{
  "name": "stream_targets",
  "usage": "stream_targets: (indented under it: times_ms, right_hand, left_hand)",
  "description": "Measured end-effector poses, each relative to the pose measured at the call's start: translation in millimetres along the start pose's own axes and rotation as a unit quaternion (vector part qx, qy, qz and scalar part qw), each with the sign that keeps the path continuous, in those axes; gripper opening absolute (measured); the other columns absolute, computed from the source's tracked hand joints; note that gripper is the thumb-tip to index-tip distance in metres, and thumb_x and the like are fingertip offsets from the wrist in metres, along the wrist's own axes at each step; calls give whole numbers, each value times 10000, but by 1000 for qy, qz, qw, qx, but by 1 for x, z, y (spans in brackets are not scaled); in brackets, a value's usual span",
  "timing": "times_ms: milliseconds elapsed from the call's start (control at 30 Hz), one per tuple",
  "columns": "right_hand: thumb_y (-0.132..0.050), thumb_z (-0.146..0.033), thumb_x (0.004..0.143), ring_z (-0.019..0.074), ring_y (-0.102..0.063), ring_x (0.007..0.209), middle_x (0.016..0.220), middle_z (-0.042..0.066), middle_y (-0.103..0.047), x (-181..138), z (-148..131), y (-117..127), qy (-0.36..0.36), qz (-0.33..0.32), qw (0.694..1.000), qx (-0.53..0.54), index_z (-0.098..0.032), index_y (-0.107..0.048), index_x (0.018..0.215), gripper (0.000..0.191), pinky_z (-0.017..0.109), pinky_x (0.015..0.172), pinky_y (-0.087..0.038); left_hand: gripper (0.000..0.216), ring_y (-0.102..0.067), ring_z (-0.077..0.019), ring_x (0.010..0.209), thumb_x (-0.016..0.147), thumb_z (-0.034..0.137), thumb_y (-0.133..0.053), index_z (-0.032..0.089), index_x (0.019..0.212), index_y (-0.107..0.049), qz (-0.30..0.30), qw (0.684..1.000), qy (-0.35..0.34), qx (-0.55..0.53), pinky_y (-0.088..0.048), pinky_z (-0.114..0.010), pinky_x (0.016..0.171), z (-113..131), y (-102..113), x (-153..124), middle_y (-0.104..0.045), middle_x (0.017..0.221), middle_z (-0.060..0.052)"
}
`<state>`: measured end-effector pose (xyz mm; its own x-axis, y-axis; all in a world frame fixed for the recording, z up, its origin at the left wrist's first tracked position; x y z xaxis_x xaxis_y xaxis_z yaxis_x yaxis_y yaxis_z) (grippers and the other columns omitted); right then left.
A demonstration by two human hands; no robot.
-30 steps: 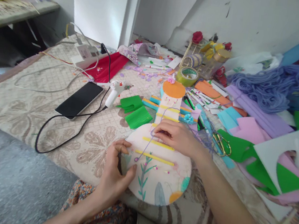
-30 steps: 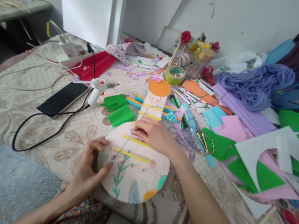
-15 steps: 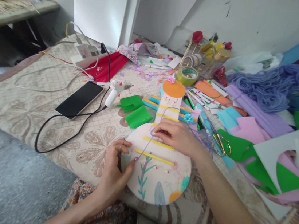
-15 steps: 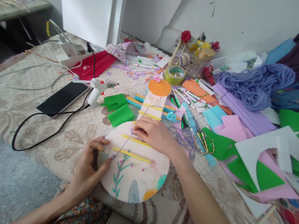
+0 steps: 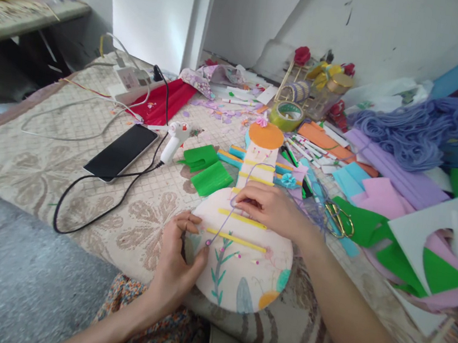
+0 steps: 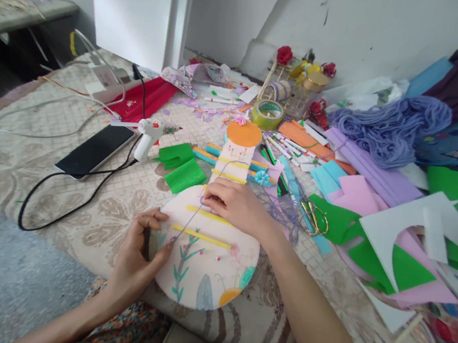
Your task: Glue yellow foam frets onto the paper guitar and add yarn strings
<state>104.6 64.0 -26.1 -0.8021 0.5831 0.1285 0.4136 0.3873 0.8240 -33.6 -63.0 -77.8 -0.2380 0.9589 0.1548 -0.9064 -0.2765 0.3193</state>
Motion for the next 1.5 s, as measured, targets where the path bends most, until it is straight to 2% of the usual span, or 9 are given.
stream_targets:
  times_ms: [300,667,833,1000,1367,1500]
  right_hand:
    - [-586,-208,918,158,-600,773,851,32,-664,-3,4,2,-14,-1,1000,-8,-182,-645,876,77,266,684,-434]
    - [-591,-235,916,159,-590,764,845,28,-655,-4,7,3,-40,-11,999,-8,-180,-639,897,75,264,668,-422]
    - [-666,-237,868,160,-593,758,876,26,-663,-5,5,4,-27,-28,999,10,-187,-637,912,73,264,674,-431]
    - [-611,-217,907,170,-597,807,870,34,-643,-4,1,4,8,-37,999,26,-182,-642,835,86,282,722,-437]
    - [-581,-211,925,177,-609,814,845,36,-653,-3,5,3,-3,-23,1000,19,-174,-633,811,131,296,746,-444]
    - [-575,-208,927,177,-608,808,844,39,-657,-3,4,3,-2,-24,1000,17,-173,-631,810,134,298,740,-444]
  left_hand:
    - [261,-469,-244,1188,798,123,-573,231,974,-414,14,1000,2,19,-334,-505,1065,-1,-1,1,-505,1106,-73]
    - [281,-462,-245,1172,788,96,-577,229,980,-420,14,1000,-1,19,-321,-540,1057,0,-2,2,-497,1108,-73]
    - [282,-470,-241,1167,785,95,-581,228,974,-418,17,1000,-3,21,-319,-529,1067,0,-2,1,-502,1098,-71]
    - [272,-467,-247,1173,787,96,-578,226,966,-421,18,1000,-3,23,-323,-532,1059,1,-1,2,-503,1100,-71]
    - [267,-456,-245,1181,800,111,-581,229,979,-422,9,1000,-10,9,-319,-531,1073,0,-2,1,-496,1112,-72]
    - [264,-453,-242,1187,802,115,-587,228,975,-423,12,999,-31,-6,-315,-530,1086,2,2,-3,-507,1105,-71]
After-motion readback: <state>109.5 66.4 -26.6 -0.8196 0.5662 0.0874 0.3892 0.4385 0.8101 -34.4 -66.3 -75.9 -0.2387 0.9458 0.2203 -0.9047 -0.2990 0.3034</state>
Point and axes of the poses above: each hand's wrist, its own x-axis towards the middle knuckle, its own y-axis out of the back of the hand, z = x × y, the point moved 8 cm from there along x, towards the middle knuckle
